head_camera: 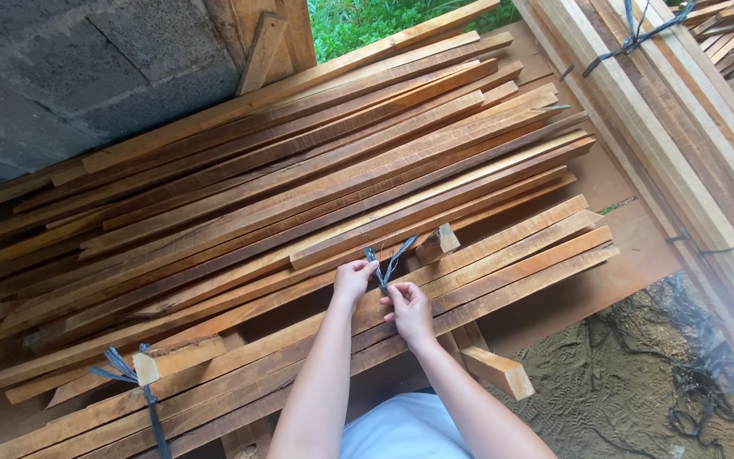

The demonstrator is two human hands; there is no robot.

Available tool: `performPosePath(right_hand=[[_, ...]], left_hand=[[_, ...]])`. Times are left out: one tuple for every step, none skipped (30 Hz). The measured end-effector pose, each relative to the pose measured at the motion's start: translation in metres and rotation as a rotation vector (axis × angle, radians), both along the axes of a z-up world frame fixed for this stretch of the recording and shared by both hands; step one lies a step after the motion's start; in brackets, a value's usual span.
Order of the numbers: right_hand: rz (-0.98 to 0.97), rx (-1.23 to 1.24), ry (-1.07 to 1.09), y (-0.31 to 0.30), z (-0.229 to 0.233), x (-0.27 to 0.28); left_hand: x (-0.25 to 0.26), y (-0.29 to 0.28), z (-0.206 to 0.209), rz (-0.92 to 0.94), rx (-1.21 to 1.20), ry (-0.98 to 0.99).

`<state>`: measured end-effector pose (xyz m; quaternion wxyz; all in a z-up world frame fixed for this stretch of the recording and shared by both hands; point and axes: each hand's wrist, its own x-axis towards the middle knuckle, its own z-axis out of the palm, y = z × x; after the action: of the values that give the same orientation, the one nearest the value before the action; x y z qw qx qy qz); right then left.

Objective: The person arranges long wooden planks on a workbench and secures them into bundles using black straps. They wrap the straps around the wood and tie them to hold the planks together.

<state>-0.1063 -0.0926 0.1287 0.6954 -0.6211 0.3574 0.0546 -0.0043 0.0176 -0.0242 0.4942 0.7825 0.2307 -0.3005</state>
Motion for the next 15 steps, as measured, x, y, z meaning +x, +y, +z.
performPosePath(right_hand=[[-0.001,0.002,0.001,0.001,-0.006,-0.002],[-0.008,-0.005,-0.03,0.002,-0.011,-0.003],[-0.014,-0.012,-0.061,0.002,-0.016,-0.005],[-0.016,-0.011,-0.059,0.003,-0.013,-0.007],[-0.022,0.002,-0.073,0.003,-0.009,-0.008],[-0.027,0.013,-0.089,0.003,-0.005,-0.008],[-0.027,0.011,-0.091,0.003,-0.003,-0.008],[-0.048,0.024,-0.09,0.003,-0.002,-0.008],[-0.069,0.037,-0.09,0.004,-0.001,-0.009],[-0.066,0.037,-0.089,0.006,-0.002,-0.01],[-0.072,0.027,-0.093,0.007,-0.002,-0.011],[-0.079,0.016,-0.098,0.007,-0.003,-0.012],[-0.077,0.016,-0.097,0.008,-0.003,-0.012],[-0.085,0.011,-0.096,0.009,-0.003,-0.012],[-0.092,0.006,-0.094,0.01,-0.004,-0.012]], left_hand=[[0.0,0.002,0.006,-0.001,0.002,0.001],[-0.001,0.003,0.013,0.005,-0.017,-0.003],[-0.001,0.004,0.019,0.01,-0.036,-0.008],[-0.002,0.005,0.022,0.009,-0.035,-0.006],[-0.004,0.006,0.026,0.026,-0.053,-0.018],[-0.003,0.005,0.03,0.045,-0.074,-0.033],[-0.002,0.004,0.031,0.044,-0.075,-0.035],[-0.003,0.005,0.031,0.044,-0.072,-0.031],[-0.004,0.005,0.031,0.043,-0.069,-0.027],[-0.004,0.006,0.033,0.046,-0.069,-0.027],[-0.005,0.007,0.036,0.044,-0.07,-0.021],[-0.005,0.008,0.038,0.041,-0.07,-0.016],[-0.006,0.008,0.042,0.043,-0.07,-0.016],[-0.007,0.008,0.047,0.06,-0.089,-0.038],[-0.008,0.008,0.051,0.077,-0.107,-0.059]])
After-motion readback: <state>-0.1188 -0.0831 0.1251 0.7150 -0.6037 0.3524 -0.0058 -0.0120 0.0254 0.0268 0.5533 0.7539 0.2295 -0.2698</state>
